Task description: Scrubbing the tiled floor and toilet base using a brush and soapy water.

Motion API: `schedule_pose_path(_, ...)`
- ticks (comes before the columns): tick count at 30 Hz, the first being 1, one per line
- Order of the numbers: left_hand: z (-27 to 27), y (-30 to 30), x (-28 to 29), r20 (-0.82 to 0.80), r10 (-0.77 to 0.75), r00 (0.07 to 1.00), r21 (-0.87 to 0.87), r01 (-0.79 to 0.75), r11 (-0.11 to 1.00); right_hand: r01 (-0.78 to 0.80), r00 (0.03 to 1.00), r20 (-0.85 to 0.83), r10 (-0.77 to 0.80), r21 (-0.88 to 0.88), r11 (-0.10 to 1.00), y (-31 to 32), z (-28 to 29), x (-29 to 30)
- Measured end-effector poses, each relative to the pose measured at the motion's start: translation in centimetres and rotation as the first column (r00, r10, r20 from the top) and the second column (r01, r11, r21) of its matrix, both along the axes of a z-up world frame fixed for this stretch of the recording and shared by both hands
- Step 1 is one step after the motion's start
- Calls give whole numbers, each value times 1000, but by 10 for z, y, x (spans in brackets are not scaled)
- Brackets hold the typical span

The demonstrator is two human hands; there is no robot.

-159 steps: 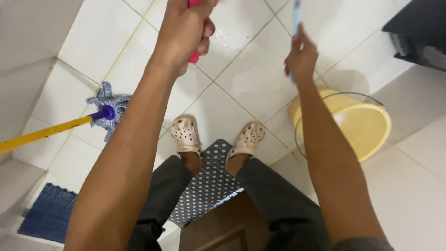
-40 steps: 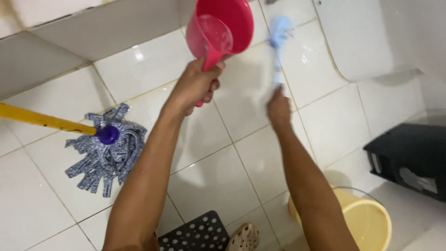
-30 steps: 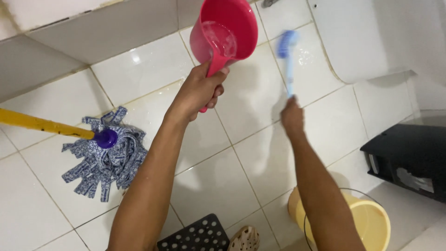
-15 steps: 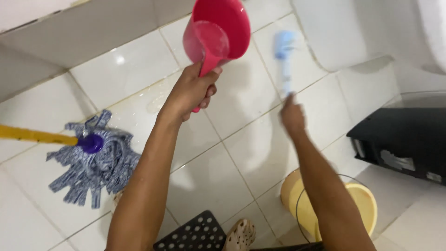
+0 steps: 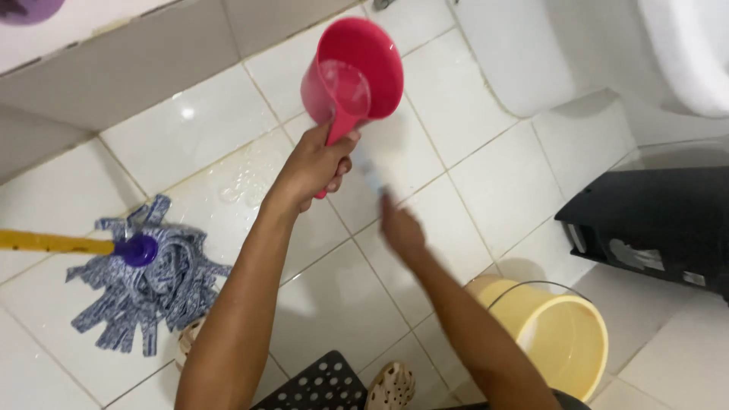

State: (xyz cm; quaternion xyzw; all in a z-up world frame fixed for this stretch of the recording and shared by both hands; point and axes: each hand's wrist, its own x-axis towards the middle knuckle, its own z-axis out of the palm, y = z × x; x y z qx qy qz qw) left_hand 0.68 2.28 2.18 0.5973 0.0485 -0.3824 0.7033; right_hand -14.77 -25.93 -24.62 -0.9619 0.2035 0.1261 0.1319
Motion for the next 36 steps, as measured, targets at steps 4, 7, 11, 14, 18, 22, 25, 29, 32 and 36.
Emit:
schedule_pose_path(4,-5,-11,-4,-3,-19,1000,-11,19,1000,74,974,-212,-76,-18,997,-30,25,-37)
schedule_pose_path(7,-6,-15,-11,6,-29,1000,4,29,1000,423,899,-107,-424,-33,906,-139,3,-61)
schedule_pose_path(11,-17,-26,-15,9,-65,998,-52,65,997,470,882,-81,-465,65,880,-93,40,-56)
schedule_pose_path(14,0,-25,-16,-25,-70,997,-45,68,997,220,971,-98,-220,-6,975,-37,11,-74)
schedule_pose_path(18,-10,-23,-26,-56,-91,994,-11,91,996,275,961,-40,-274,29,961,-88,-8,-65)
schedule_pose_path(22,-15,-14,-34,-64,-63,996,-7,63,998,656,754,-142,-641,195,729,-82,69,-37)
schedule_pose_path(25,-13,-24,-35,-56,-51,997,-30,49,998,654,755,-106,-647,179,735,-97,74,-35)
schedule_pose_path(29,-4,-29,-44,-78,-16,997,-31,14,999,609,790,-25,-612,144,780,-114,38,-59)
schedule_pose_path(32,5,-26,-40,-65,-45,997,-30,43,999,579,812,28,-583,95,810,-128,9,-83)
schedule_pose_path(36,2,-29,-42,-83,-70,994,-53,66,996,673,738,-69,-671,127,728,-104,84,-86)
